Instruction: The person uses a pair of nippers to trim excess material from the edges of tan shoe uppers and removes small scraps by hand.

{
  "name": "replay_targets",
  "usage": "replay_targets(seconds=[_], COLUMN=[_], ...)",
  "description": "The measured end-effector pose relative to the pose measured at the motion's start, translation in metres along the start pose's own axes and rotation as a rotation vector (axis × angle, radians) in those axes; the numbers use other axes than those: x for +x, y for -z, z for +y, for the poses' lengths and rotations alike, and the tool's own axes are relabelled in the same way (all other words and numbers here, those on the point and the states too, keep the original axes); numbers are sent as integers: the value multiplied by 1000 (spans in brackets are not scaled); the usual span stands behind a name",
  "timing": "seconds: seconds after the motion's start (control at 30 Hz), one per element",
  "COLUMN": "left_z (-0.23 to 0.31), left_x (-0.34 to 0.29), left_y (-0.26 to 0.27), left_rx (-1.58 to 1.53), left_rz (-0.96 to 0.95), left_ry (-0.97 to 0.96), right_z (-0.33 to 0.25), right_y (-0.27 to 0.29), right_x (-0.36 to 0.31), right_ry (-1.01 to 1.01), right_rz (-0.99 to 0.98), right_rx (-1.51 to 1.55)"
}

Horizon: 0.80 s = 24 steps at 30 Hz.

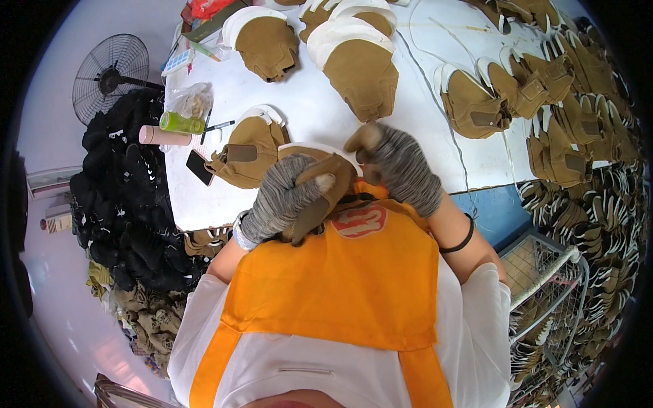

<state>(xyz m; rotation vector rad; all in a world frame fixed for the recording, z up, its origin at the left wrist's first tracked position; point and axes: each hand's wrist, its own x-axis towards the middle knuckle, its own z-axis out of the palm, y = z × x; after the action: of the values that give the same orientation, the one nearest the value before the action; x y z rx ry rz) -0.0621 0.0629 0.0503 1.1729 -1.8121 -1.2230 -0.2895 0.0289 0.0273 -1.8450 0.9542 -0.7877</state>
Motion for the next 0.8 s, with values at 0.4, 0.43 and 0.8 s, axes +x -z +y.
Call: replay_targets(seconds=[0.4, 0.43, 0.8], left_z=[-3, -2, -3], left_x=[5, 5, 9], left_y=[13, 13, 8], left_rx=[-258, -248, -144], left_rz=[-63, -70, -92], left_ry=[303, 289, 216], right_z=[-23, -22, -31], right_y=[17, 16, 20], right_x=[21, 21, 29], right_ry=[384, 351, 298], right_rz=[-44, -65, -157], right_rx=[-622, -610, -646])
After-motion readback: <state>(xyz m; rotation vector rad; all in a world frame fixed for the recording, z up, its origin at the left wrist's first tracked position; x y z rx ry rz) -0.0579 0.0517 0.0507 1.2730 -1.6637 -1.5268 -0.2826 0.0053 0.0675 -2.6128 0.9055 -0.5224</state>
